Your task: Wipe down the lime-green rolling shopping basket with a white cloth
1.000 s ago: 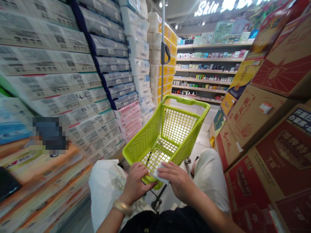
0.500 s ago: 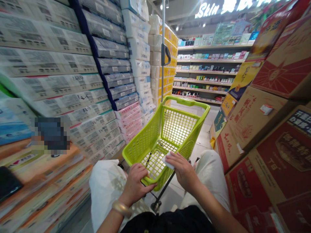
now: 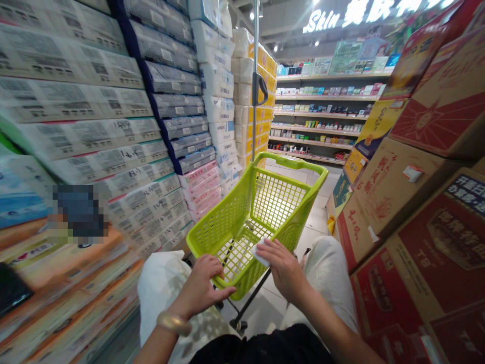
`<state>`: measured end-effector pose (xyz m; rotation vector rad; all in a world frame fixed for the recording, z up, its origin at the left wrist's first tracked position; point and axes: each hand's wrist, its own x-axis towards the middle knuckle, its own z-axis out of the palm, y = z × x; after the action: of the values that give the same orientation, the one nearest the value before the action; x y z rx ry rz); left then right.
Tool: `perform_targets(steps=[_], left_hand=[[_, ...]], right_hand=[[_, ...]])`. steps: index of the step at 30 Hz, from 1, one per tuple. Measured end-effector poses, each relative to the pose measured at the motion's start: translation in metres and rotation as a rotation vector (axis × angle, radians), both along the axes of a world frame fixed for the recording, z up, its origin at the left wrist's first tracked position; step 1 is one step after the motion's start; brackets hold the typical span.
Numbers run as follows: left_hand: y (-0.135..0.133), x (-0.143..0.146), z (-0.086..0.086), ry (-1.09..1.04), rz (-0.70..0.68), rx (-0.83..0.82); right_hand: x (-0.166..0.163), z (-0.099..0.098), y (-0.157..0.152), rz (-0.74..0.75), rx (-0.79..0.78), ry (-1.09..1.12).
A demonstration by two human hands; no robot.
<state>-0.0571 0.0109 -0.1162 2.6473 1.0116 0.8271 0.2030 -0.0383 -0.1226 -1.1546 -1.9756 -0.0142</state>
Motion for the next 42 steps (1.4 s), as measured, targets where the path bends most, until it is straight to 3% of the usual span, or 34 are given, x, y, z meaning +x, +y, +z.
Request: perform_targets(steps=[3, 6, 8, 13, 17, 24, 28, 34, 40, 42], left_hand=[[0.0, 0.003, 0.01, 0.04, 0.01, -0.013], [-0.003, 0.019, 0.015, 0.014, 0.028, 0.006], [-0.006, 0.035, 0.014, 0.002, 0.032, 0.015], [-0.012, 0.071, 0.006, 0.076, 0.135, 0.014], [-0.014, 0.082, 0.003, 0.138, 0.16, -0.071], [-0.01, 0.081, 0.015, 0.258, 0.165, -0.37], [-0.009, 0.077, 0.017, 0.227, 0.119, -0.389], [-0.005, 0.07, 0.015, 0.234, 0.117, -0.388], [0.0, 0.059, 0.016, 0.175, 0.04, -0.392], [0.002, 0.056, 0.017, 0.175, 0.03, -0.391]], right_hand=[[-0.003, 0.0, 0.001, 0.067, -0.003, -0.045], [0.002, 0.0, 0.008, -0.092, 0.033, 0.004], [0.005, -0.001, 0.012, -0.166, 0.048, 0.033], [0.005, -0.003, 0.01, -0.014, 0.027, -0.063], [0.009, -0.003, 0.011, -0.146, 0.038, -0.011], [0.007, -0.003, 0.011, -0.023, 0.015, -0.08], [0.013, -0.002, 0.016, -0.158, 0.043, -0.036], [0.004, -0.001, 0.01, 0.015, -0.004, -0.088], [0.015, 0.001, 0.02, -0.16, 0.035, -0.022], [0.01, 0.001, 0.02, -0.133, 0.028, -0.03]])
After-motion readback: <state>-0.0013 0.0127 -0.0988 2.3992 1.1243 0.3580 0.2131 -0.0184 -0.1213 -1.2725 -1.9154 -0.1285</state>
